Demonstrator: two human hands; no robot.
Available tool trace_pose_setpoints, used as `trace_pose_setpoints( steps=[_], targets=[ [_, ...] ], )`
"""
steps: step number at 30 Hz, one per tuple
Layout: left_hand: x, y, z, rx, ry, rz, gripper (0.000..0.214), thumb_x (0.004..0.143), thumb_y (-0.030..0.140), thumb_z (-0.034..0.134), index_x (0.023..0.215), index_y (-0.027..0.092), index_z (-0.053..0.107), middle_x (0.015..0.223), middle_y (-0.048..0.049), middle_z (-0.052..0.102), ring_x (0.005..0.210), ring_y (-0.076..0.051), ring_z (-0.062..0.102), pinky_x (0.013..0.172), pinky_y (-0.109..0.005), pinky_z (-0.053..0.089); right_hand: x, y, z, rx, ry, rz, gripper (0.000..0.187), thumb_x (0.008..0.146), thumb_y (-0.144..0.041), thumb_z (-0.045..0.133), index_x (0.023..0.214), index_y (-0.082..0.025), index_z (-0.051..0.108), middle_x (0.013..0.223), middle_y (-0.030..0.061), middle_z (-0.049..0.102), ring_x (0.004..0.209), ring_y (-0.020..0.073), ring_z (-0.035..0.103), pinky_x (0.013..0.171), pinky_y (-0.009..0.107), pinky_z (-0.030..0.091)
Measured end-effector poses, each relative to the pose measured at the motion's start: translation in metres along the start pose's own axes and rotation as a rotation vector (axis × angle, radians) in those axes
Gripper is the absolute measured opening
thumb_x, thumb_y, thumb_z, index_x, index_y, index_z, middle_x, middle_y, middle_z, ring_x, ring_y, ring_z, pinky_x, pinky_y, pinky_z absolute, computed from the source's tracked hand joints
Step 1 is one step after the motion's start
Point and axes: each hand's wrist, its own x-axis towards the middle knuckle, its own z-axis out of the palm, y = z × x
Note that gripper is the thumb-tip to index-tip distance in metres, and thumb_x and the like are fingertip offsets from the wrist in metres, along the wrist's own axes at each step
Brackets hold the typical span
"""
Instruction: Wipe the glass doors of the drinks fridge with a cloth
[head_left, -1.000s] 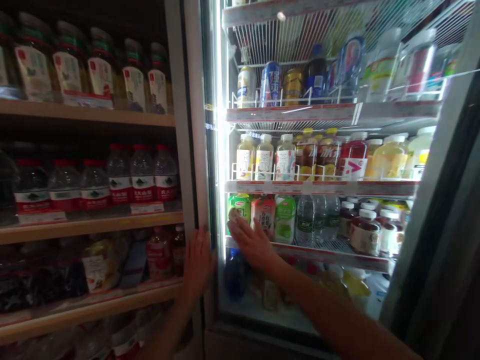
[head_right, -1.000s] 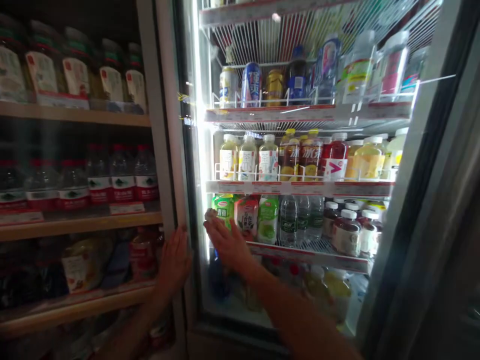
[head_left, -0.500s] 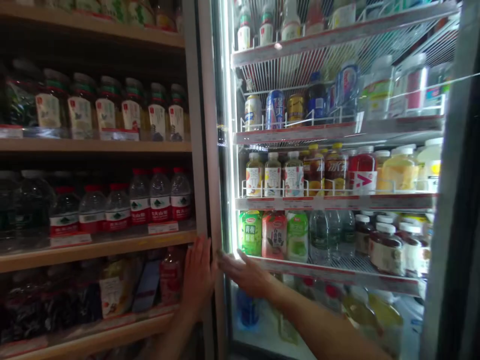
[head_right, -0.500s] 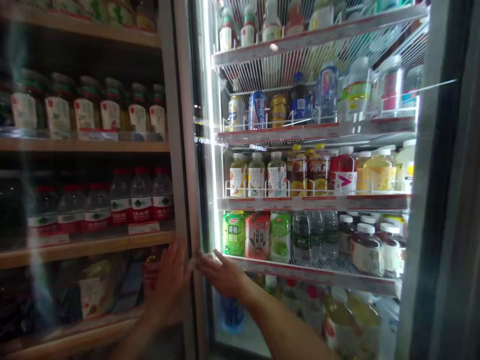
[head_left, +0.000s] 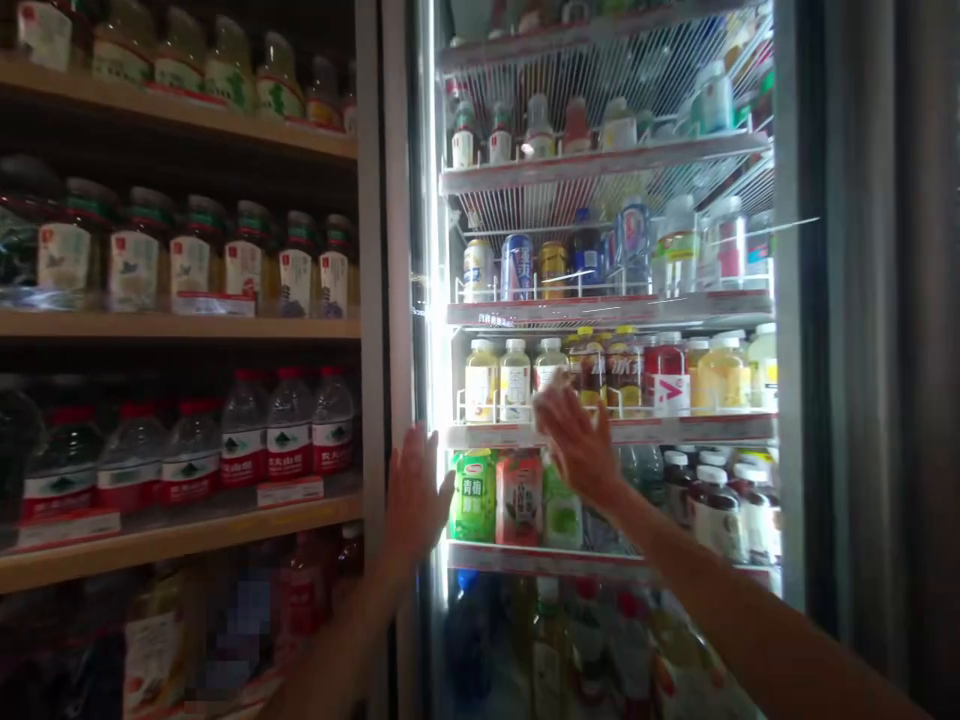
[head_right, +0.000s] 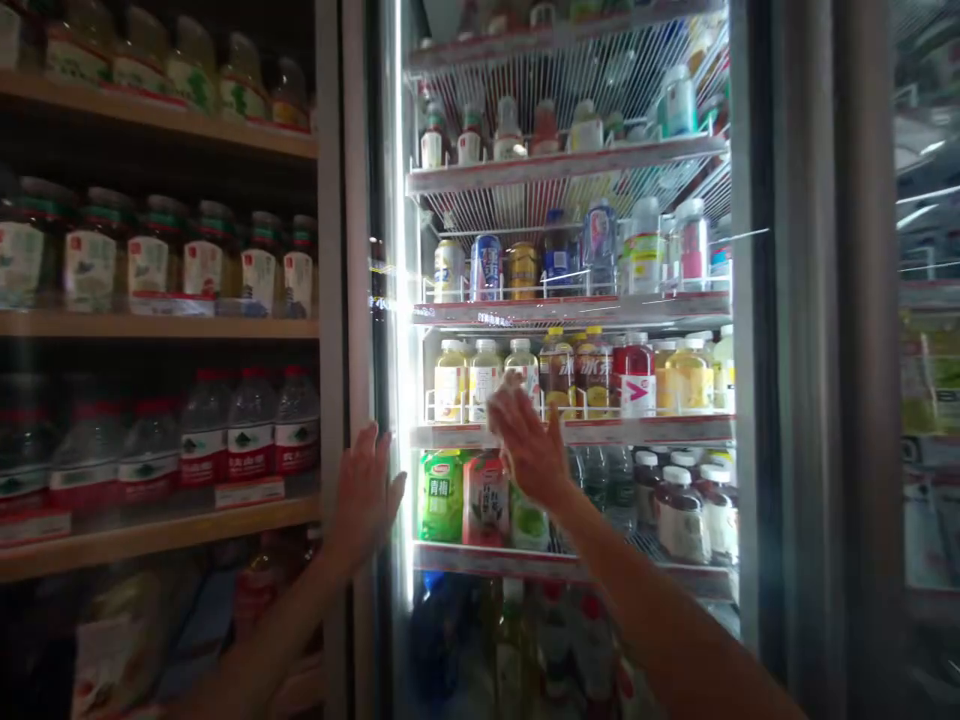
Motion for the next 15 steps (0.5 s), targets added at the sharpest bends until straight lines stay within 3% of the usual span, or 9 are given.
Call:
trace_pose_setpoints(
  steps=[2,3,4,7,9,13,15],
  targets=[
    [0.012,0.017,0.006,-0.026,-0.003,-0.011,0.054,0.091,0.032,0.038,0.141,0.016,0.027,0.149,-0.0151,0.027,0.141,-0.024,0.016,0.112,-0.048,0.022,-0.005,0.024,-0.012,-0.087,0.091,0.201,0.064,0.085,-0.021,0.045,0.145,-0.024,0.023,0.15,0.0054,0.028,0.141,0.0257,0.015,0.112,0.053,0.009],
    [0.018,0.028,0.01,-0.038,-0.006,-0.021,0.053,0.091,0.033,0.037,0.141,0.016,0.027,0.149,-0.0147,0.026,0.141,-0.024,0.015,0.112,-0.048,0.022,-0.007,0.029,-0.017,-0.11,0.123,0.237,0.064,0.085,-0.022,0.045,0.145,-0.023,0.022,0.151,0.0065,0.026,0.141,0.0262,0.014,0.112,0.053,0.01],
    [0.023,0.039,0.013,-0.049,-0.009,-0.029,0.053,0.091,0.034,0.036,0.141,0.016,0.028,0.149,-0.0144,0.026,0.141,-0.024,0.015,0.112,-0.049,0.022,-0.01,0.03,-0.02,-0.115,0.124,0.204,0.064,0.085,-0.022,0.044,0.145,-0.022,0.022,0.151,0.0071,0.025,0.141,0.0261,0.012,0.112,0.052,0.01],
    [0.033,0.071,0.023,-0.059,-0.019,-0.058,0.056,0.091,0.043,0.036,0.14,0.017,0.031,0.15,-0.0142,0.023,0.141,-0.027,0.011,0.11,-0.054,0.02,-0.022,0.029,-0.024,-0.061,-0.015,-0.148,0.063,0.083,-0.024,0.044,0.144,-0.022,0.027,0.149,0.0051,0.031,0.141,0.0228,0.014,0.113,0.048,0.007],
    [0.035,0.085,0.029,-0.044,-0.021,-0.087,0.059,0.09,0.048,0.037,0.14,0.018,0.031,0.151,-0.014,0.021,0.141,-0.029,0.01,0.109,-0.057,0.019,-0.031,0.045,-0.029,-0.069,-0.067,-0.189,0.059,0.084,-0.023,0.043,0.142,-0.025,0.03,0.146,0.0032,0.037,0.14,0.0216,0.019,0.113,0.049,0.007],
    [0.035,0.092,0.033,-0.024,-0.033,-0.095,0.062,0.089,0.052,0.037,0.139,0.017,0.033,0.151,-0.0154,0.022,0.141,-0.03,0.01,0.109,-0.058,0.018,-0.049,0.104,-0.045,-0.25,0.148,0.398,0.055,0.088,-0.024,0.04,0.143,-0.023,0.029,0.148,0.0103,0.032,0.137,0.0281,0.026,0.106,0.053,0.021],
    [0.034,0.092,0.033,-0.015,-0.021,-0.108,0.062,0.089,0.052,0.035,0.139,0.014,0.034,0.15,-0.0169,0.022,0.141,-0.031,0.009,0.108,-0.059,0.019,-0.06,0.121,-0.052,-0.287,0.208,0.539,0.056,0.089,-0.025,0.039,0.143,-0.021,0.028,0.15,0.013,0.027,0.137,0.0309,0.025,0.103,0.053,0.027]
  ],
)
